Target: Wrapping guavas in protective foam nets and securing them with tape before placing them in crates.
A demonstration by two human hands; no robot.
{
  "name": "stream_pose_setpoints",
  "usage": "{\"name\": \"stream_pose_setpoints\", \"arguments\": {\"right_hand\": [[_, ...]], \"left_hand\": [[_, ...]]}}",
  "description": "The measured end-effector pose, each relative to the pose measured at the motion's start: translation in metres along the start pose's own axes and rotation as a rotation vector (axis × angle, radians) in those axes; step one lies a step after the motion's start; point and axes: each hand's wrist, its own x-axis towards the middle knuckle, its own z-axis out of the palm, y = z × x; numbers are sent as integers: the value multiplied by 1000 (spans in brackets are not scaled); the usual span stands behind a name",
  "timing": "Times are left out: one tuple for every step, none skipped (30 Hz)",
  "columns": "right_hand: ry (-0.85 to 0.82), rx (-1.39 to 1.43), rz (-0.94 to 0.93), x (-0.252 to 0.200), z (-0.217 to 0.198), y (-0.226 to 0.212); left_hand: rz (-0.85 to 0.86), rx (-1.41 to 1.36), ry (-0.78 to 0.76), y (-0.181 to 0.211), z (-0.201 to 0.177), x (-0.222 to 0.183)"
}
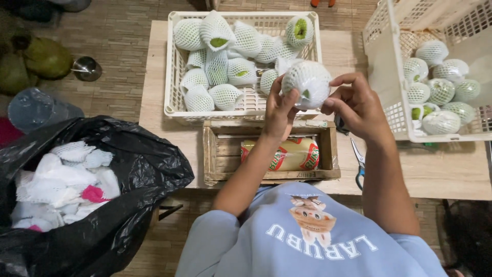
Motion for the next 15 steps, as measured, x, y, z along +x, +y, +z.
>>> {"name": "stream_pose_setpoints", "arguments": {"right_hand": [[-2, 3, -6, -1, -1, 4], [15, 46, -26, -2, -1, 8], [32, 89, -45, -3, -1, 12], [30, 95, -54, -3, 0, 17], [63, 86, -70, -3, 1, 21], [100, 78, -76, -8, 3, 27], [102, 84, -75, -8, 2, 31], [106, 155, -78, -7, 2, 35], [109, 225, -81, -6, 3, 40], [109, 230, -80, -9, 7, 45], [63, 493, -5, -12, 12, 51], [12, 752, 74, -15, 16, 57], [10, 754, 77, -16, 32, 49], [63, 796, 18, -17, 48, 41], [115, 837, -41, -18, 65, 34]], "left_hand": [[5, 5, 0, 0, 3, 0], [9, 37, 1, 1, 5, -2], [13, 69, 3, 2, 6, -3], [21, 76, 1, 4, 8, -3], [45, 126, 7, 5, 9, -3], [59, 174, 16, 5, 9, -8], [57, 180, 17, 8, 10, -9], [177, 265, -17, 12, 10, -11], [298, 350, -51, 17, 9, -13], [297, 356, -50, 18, 8, -14], [489, 545, -60, 18, 7, -16], [681, 731, -69, 17, 6, -18], [679, 733, -66, 22, 10, -21], [764, 909, -135, 27, 14, -23], [847, 1085, -207, 31, 17, -25]]}}
